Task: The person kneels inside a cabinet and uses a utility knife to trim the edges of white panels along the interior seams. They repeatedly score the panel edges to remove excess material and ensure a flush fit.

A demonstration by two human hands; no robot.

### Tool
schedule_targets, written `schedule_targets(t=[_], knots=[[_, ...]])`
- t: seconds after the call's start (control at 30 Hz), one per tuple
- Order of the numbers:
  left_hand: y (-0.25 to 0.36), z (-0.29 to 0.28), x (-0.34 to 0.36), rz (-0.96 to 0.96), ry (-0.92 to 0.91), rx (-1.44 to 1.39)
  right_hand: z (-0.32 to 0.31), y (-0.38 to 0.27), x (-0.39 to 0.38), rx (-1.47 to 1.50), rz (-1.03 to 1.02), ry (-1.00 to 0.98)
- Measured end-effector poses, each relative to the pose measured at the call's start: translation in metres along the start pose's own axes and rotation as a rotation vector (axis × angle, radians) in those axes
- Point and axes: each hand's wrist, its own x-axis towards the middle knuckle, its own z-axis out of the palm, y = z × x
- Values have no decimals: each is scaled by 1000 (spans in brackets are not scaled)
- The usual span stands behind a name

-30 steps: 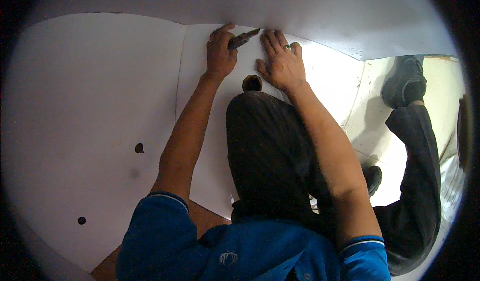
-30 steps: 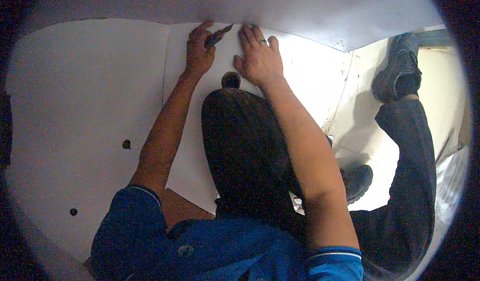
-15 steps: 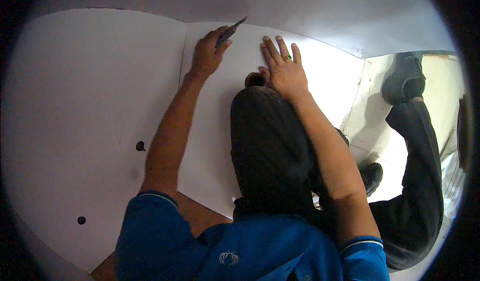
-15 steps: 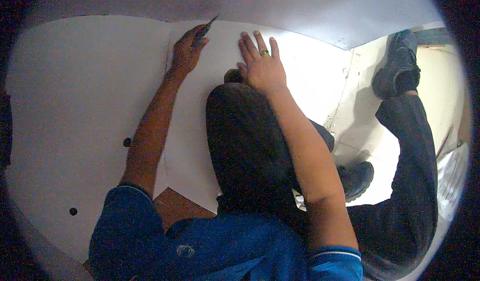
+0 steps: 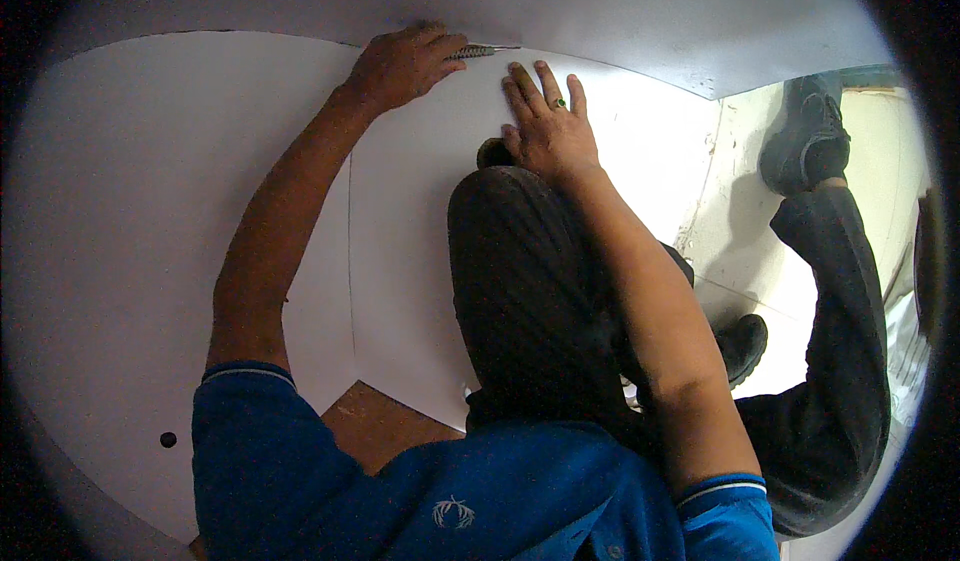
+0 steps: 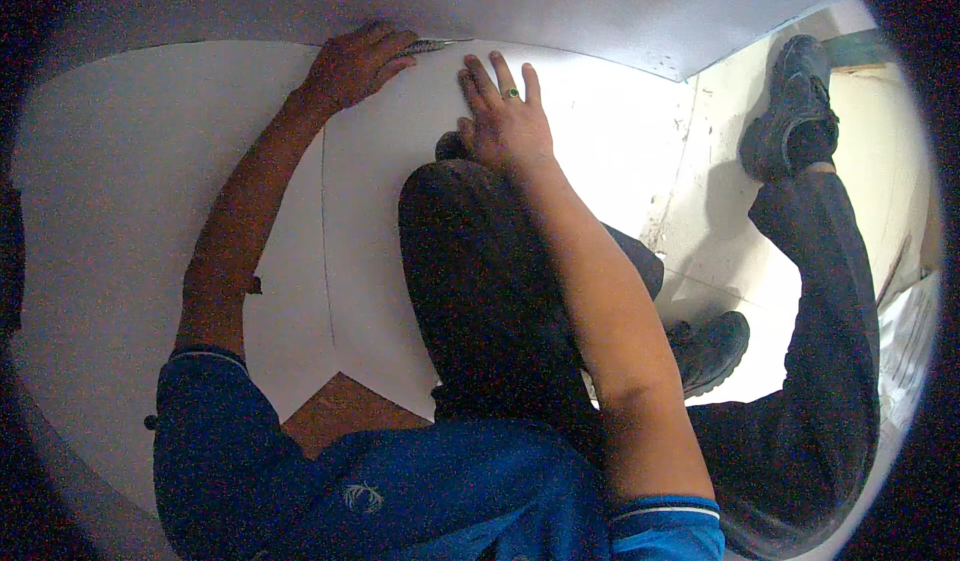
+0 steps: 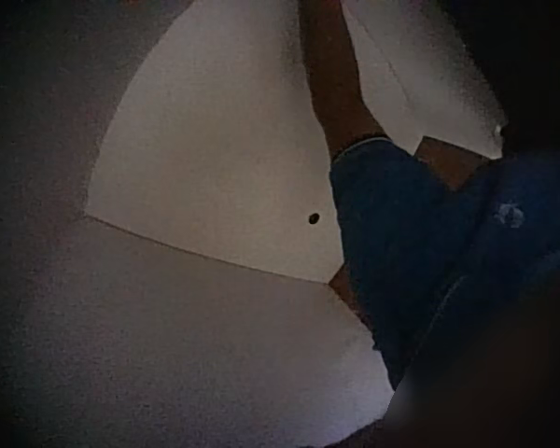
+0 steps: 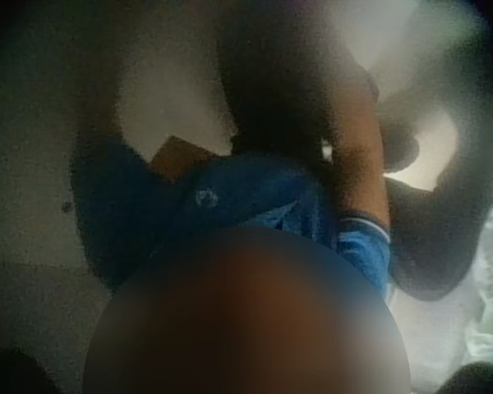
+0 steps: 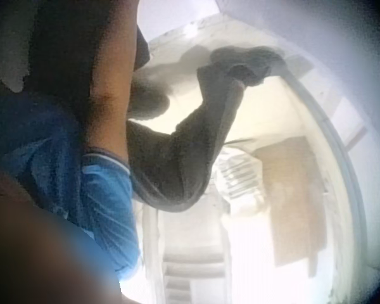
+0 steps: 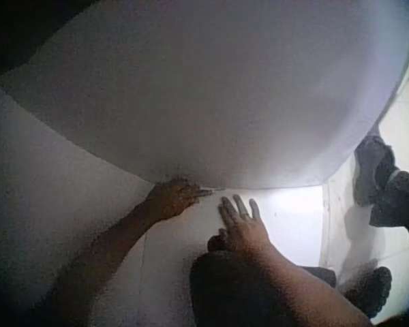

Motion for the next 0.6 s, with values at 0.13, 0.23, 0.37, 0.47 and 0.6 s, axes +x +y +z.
schedule_targets(t=[0.13,0.23,0.37,0.47,0.6], knots=[[8,-4,6,-8,-157,163,-1,1,2,-5,8,-11],[0,2,6,23,-151,168,-5,-1,1,-15,7,-14],[-11,5,8,64,-245,178,-8,0,1,-23,19,-30],[-46,27,-24,153,-125,220,-10,-4,1,-17,5,-45],[-89,-5,-64,63,-314,365,-14,-4,2,-47,14,-55]])
